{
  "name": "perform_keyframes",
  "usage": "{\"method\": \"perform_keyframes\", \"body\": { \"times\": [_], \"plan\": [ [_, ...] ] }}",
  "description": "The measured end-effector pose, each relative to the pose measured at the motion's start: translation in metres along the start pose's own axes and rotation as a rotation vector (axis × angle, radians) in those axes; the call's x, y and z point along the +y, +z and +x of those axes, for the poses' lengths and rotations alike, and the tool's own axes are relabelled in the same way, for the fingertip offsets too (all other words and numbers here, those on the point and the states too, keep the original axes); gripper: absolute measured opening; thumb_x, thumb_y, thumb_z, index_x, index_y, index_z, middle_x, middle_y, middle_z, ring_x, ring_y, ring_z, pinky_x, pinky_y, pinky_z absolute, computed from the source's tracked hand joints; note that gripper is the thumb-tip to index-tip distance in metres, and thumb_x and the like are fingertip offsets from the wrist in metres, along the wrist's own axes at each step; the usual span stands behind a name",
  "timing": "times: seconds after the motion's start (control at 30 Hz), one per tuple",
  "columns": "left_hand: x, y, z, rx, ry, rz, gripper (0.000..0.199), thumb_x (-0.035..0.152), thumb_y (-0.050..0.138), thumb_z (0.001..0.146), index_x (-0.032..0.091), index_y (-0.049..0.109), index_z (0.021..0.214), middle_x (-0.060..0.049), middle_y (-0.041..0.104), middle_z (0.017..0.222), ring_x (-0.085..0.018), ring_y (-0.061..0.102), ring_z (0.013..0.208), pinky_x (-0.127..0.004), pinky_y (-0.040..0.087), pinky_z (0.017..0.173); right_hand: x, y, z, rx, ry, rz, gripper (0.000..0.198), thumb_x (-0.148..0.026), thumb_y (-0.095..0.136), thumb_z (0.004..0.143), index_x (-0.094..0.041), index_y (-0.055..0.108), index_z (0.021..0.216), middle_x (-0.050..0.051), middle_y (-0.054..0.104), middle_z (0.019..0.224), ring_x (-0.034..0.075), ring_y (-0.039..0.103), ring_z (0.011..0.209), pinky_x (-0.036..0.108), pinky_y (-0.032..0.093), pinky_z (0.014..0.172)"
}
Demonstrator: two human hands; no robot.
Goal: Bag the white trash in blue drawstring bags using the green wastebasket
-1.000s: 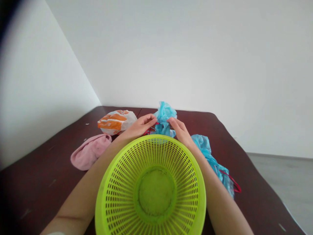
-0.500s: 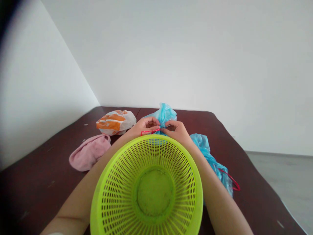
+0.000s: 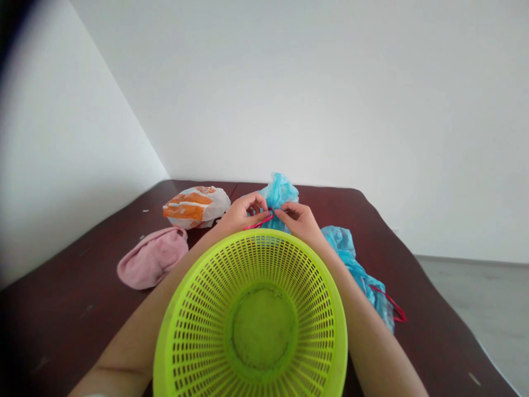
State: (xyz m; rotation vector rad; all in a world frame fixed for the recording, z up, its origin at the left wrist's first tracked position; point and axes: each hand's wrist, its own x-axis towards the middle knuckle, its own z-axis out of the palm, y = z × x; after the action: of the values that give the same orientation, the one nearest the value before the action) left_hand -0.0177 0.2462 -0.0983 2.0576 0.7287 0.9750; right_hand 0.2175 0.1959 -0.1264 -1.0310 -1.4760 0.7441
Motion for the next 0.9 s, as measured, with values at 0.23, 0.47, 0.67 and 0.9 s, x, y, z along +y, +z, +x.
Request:
{"method": "perform_keyframes", "body": {
  "times": [0.23, 0.47, 0.67, 0.9],
  "plan": [
    [-0.011, -0.012, 0.004, 0.209, -0.024, 0.136, 0.008, 0.029, 0.078, 0.103, 0.024, 0.074, 0.106, -0.003, 0.081, 0.106, -0.019, 0.068, 0.086, -0.033, 0.055, 0.083, 0.002, -0.008, 0.003, 0.182, -0.072, 0.050, 0.052, -0.073, 0.092, 0.095, -0.027, 0.071, 0.081, -0.001, 0.067, 0.077, 0.019, 0.056, 0.073, 0.035, 0.051, 0.071],
    [-0.020, -0.038, 0.001, 0.316, 0.030, 0.392, 0.030, 0.017, 0.061, 0.111, 0.025, 0.083, 0.130, -0.009, 0.075, 0.119, -0.025, 0.070, 0.101, -0.040, 0.058, 0.095, 0.005, -0.018, 0.006, 0.499, -0.114, 0.223, 0.042, -0.065, 0.094, 0.096, -0.028, 0.075, 0.092, -0.002, 0.073, 0.084, 0.017, 0.063, 0.073, 0.032, 0.056, 0.072],
    [-0.023, -0.058, -0.005, 0.340, -0.065, 0.584, 0.024, 0.011, 0.063, 0.104, 0.024, 0.082, 0.109, -0.009, 0.071, 0.110, -0.029, 0.071, 0.098, -0.046, 0.058, 0.096, 0.010, -0.021, 0.007, 0.636, -0.040, 0.383, 0.039, -0.059, 0.096, 0.092, -0.030, 0.069, 0.097, -0.004, 0.075, 0.083, 0.018, 0.071, 0.071, 0.034, 0.063, 0.072],
    [-0.002, -0.054, -0.006, 0.269, 0.140, 0.256, 0.030, -0.001, 0.058, 0.081, 0.024, 0.065, 0.096, -0.005, 0.078, 0.111, -0.025, 0.075, 0.105, -0.040, 0.059, 0.093, -0.003, -0.012, 0.002, 0.380, 0.034, 0.439, 0.021, -0.035, 0.089, 0.087, -0.030, 0.070, 0.093, -0.004, 0.075, 0.090, 0.018, 0.071, 0.080, 0.034, 0.066, 0.079]
  ]
}}
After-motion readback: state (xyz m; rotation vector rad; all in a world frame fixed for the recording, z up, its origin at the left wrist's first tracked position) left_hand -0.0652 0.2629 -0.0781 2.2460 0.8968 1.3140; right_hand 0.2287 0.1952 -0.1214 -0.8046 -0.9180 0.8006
